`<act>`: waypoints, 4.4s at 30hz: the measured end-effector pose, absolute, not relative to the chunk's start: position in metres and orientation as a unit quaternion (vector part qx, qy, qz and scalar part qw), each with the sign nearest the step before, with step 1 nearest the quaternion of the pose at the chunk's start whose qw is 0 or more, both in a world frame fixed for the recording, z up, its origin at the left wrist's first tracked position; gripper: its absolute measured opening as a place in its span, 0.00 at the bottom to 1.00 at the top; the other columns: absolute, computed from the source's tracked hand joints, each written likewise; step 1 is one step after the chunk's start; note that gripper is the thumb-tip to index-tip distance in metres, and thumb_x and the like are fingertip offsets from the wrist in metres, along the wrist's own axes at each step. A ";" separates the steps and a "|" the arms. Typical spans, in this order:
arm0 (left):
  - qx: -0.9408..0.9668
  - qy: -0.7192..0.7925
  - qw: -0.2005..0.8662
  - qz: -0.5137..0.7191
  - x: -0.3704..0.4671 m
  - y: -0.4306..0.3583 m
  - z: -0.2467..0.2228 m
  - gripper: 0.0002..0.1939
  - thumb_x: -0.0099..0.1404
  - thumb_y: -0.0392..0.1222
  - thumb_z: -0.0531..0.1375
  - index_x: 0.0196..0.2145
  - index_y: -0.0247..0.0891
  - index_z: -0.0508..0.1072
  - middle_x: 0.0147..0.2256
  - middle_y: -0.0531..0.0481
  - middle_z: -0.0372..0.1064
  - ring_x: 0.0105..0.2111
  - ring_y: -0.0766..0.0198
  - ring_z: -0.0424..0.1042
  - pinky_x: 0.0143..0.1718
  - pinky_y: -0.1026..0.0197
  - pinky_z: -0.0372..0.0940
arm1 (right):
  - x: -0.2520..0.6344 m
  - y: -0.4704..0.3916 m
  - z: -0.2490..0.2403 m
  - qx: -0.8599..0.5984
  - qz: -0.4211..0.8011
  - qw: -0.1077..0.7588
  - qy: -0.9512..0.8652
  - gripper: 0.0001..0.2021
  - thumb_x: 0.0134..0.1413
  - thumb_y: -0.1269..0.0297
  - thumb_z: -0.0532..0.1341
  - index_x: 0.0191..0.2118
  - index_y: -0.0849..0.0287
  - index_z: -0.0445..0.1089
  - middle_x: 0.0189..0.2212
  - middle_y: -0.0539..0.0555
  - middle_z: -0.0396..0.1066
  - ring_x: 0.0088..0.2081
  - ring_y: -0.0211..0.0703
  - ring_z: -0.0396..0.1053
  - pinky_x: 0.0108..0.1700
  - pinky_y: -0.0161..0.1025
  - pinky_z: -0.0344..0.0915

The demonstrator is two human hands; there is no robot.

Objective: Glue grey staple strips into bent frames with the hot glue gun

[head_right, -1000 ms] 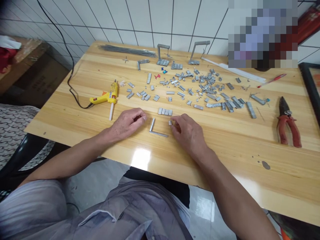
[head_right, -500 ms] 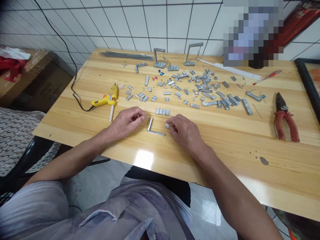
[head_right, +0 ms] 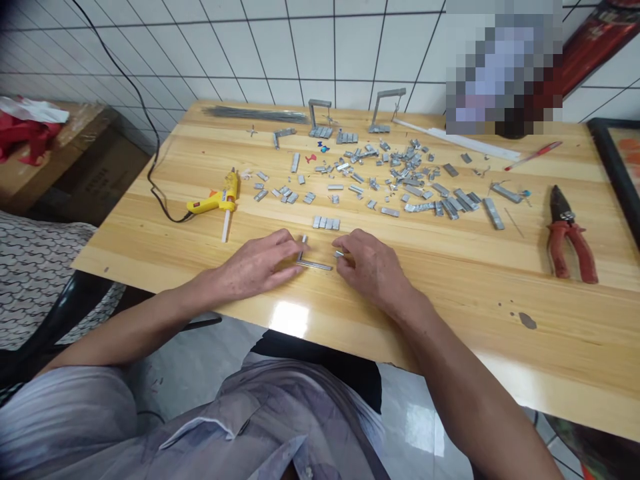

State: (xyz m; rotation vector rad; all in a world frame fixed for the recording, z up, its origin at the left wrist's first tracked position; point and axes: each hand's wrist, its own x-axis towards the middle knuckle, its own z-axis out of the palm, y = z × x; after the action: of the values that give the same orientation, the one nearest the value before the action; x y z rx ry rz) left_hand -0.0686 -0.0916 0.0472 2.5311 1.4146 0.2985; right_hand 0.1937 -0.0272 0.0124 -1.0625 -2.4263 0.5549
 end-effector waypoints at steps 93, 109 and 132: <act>0.665 0.745 0.016 -0.045 -0.233 -0.034 0.049 0.27 0.66 0.38 0.55 0.62 0.35 0.69 0.55 0.33 0.72 0.56 0.39 0.69 0.58 0.42 0.61 | 0.227 -0.007 0.011 -0.370 0.199 0.224 -0.879 0.16 0.68 0.47 0.57 0.37 0.50 0.75 0.33 0.54 0.78 0.33 0.52 0.75 0.32 0.48 0.68; 0.673 0.735 0.030 0.076 -0.228 -0.043 0.050 0.25 0.72 0.45 0.52 0.64 0.39 0.67 0.52 0.37 0.72 0.55 0.46 0.69 0.56 0.47 0.62 | 0.226 -0.007 0.028 -0.491 0.407 0.277 -0.719 0.20 0.52 0.39 0.70 0.37 0.51 0.78 0.30 0.54 0.80 0.27 0.48 0.76 0.28 0.43 0.72; 0.760 0.477 0.205 0.390 -0.081 -0.036 0.076 0.10 0.70 0.44 0.62 0.31 0.38 0.72 0.28 0.55 0.66 0.28 0.67 0.65 0.32 0.62 0.58 | 0.216 -0.001 0.083 -0.483 0.475 0.441 -0.589 0.12 0.44 0.54 0.78 0.35 0.49 0.83 0.34 0.51 0.80 0.36 0.44 0.74 0.36 0.42 0.76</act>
State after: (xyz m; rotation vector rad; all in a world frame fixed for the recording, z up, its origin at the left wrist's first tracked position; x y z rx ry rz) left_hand -0.0807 -0.0358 0.0761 2.1199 1.3307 1.0869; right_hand 0.2157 -0.0014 0.0830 -1.1998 -1.4618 1.1788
